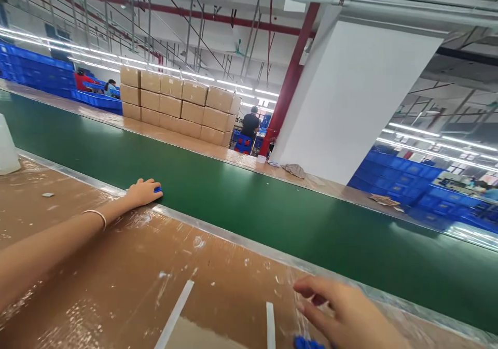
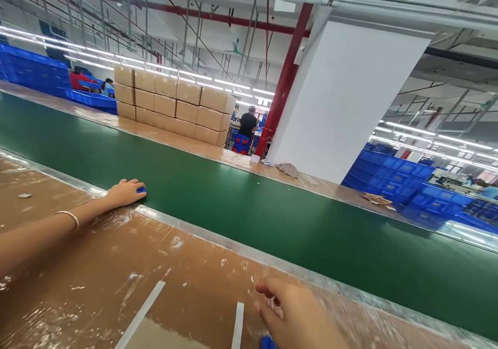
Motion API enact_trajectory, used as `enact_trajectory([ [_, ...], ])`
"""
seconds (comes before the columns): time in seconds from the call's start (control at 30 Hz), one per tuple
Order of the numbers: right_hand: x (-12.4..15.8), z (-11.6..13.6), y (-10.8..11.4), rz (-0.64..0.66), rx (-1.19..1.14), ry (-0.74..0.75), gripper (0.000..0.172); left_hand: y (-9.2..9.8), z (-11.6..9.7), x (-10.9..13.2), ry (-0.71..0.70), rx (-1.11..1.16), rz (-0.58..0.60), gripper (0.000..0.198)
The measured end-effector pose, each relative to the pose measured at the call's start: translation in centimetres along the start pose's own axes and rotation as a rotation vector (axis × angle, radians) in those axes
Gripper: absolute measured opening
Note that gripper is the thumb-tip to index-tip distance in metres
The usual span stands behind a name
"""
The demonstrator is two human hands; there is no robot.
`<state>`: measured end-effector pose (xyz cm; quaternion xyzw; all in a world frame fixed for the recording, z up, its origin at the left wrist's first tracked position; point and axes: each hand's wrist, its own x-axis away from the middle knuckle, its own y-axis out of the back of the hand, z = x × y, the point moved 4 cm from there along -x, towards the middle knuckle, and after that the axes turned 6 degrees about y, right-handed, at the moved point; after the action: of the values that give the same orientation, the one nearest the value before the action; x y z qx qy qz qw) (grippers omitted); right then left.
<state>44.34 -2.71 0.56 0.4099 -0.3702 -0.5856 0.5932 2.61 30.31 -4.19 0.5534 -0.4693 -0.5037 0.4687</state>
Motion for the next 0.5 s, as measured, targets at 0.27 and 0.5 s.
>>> enact_trajectory([
  [0.27, 2.1, -3.7, -9.2, -0.032, 0.231, -0.056, 0.041, 0.3, 1.3, 3.9, 0.025, 0.005, -0.053, 0.034],
  [0.5, 3.8, -3.8, -10.2, -0.030, 0.209, 0.130, 0.033, 0.7, 3.0, 11.2, -0.044, 0.030, -0.107, 0.031],
])
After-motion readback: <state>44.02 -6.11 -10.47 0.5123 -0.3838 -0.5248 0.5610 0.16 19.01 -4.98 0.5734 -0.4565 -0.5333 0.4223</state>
